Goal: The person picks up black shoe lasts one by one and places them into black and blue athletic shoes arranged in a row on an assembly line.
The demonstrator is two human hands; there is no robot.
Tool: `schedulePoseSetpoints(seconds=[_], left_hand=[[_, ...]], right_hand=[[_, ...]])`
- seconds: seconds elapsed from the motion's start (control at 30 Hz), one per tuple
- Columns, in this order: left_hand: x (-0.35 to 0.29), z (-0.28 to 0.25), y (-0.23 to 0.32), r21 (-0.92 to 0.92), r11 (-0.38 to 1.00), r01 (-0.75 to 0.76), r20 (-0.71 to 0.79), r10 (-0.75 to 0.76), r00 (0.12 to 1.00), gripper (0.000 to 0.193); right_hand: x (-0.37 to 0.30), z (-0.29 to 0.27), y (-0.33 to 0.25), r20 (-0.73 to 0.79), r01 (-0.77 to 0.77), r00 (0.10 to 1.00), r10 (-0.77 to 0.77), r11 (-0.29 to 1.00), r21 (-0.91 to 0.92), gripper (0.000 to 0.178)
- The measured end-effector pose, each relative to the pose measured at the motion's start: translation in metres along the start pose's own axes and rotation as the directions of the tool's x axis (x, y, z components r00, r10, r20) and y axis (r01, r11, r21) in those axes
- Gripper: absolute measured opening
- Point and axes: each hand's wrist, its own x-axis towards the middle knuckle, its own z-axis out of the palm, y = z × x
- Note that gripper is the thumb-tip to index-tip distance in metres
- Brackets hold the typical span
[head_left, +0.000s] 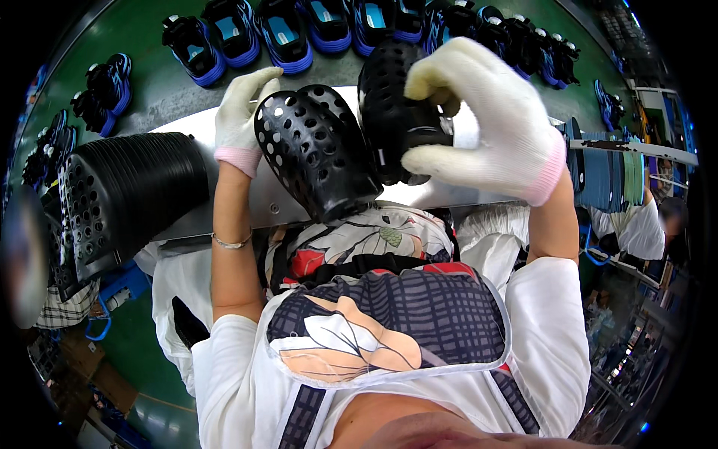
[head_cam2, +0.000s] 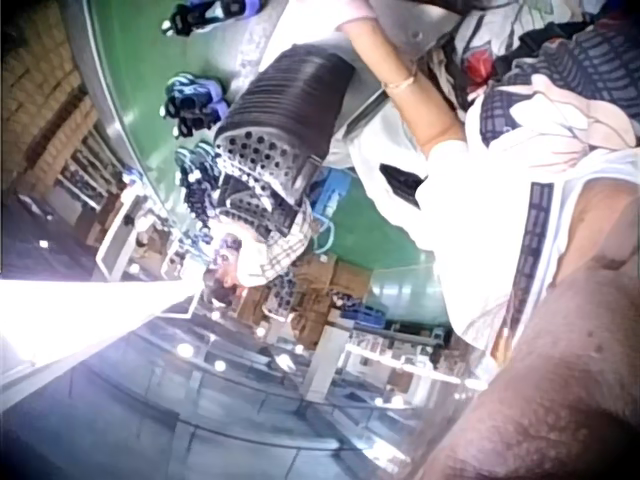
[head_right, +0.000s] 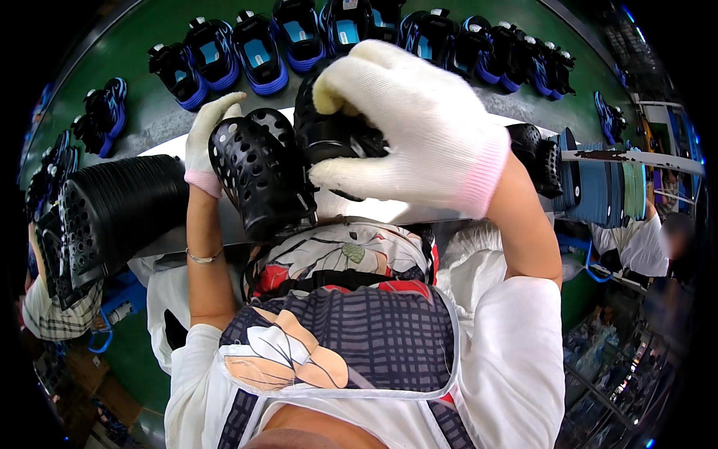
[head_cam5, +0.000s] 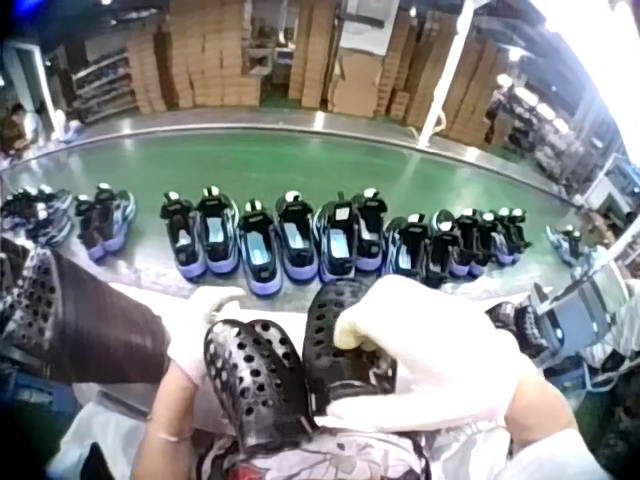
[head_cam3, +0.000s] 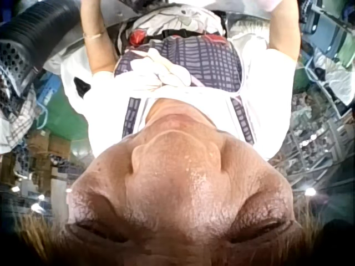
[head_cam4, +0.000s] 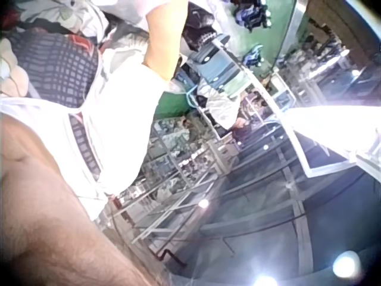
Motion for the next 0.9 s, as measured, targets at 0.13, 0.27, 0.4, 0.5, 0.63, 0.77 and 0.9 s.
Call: schedulePoseSetpoints(seconds=[0.13, 0.27, 0.4, 0.5, 0.63, 0.77, 0.9], left_hand=[[0.029, -0.005, 0.013, -0.294, 0.954, 0.062, 0.144, -0.020, 0.989, 0.029], [0.048, -0.022, 0.067, -0.525, 0.851, -0.021, 0.215, 0.156, 0.964, 0.060], [0.052, -0.053, 0.059, -0.839, 0.425, 0.338, 0.375, 0.002, 0.927, 0.079], [0.054, -0.047, 0.052, -0.841, 0.440, 0.314, 0.356, 0.013, 0.935, 0.090], [0.053, -0.027, 0.043, -0.888, 0.324, 0.326, 0.399, 0.190, 0.897, 0.081], [0.061, -0.018, 0.040, -0.911, 0.355, 0.210, 0.307, 0.245, 0.919, 0.072], [0.063, -0.015, 0.033, -0.900, 0.429, 0.075, 0.158, 0.161, 0.974, 0.068]], right_hand=[[0.006, -0.013, -0.001, -0.123, 0.076, 0.990, -0.075, 0.997, 0.003, 0.045], [0.057, -0.028, -0.012, -0.054, 0.337, 0.941, -0.335, 0.941, 0.036, 0.034], [0.096, -0.011, -0.012, -0.170, 0.497, 0.860, -0.480, 0.865, 0.072, 0.037], [0.103, 0.007, -0.011, -0.183, 0.487, 0.860, -0.476, 0.873, 0.014, 0.039], [0.108, 0.010, -0.012, 0.015, 0.385, 0.923, -0.385, 0.923, -0.018, 0.042], [0.104, 0.028, 0.001, -0.068, 0.185, 0.977, -0.200, 0.965, -0.184, 0.046], [0.110, 0.034, 0.005, 0.015, 0.033, 0.999, -0.030, 0.950, -0.309, 0.044]])
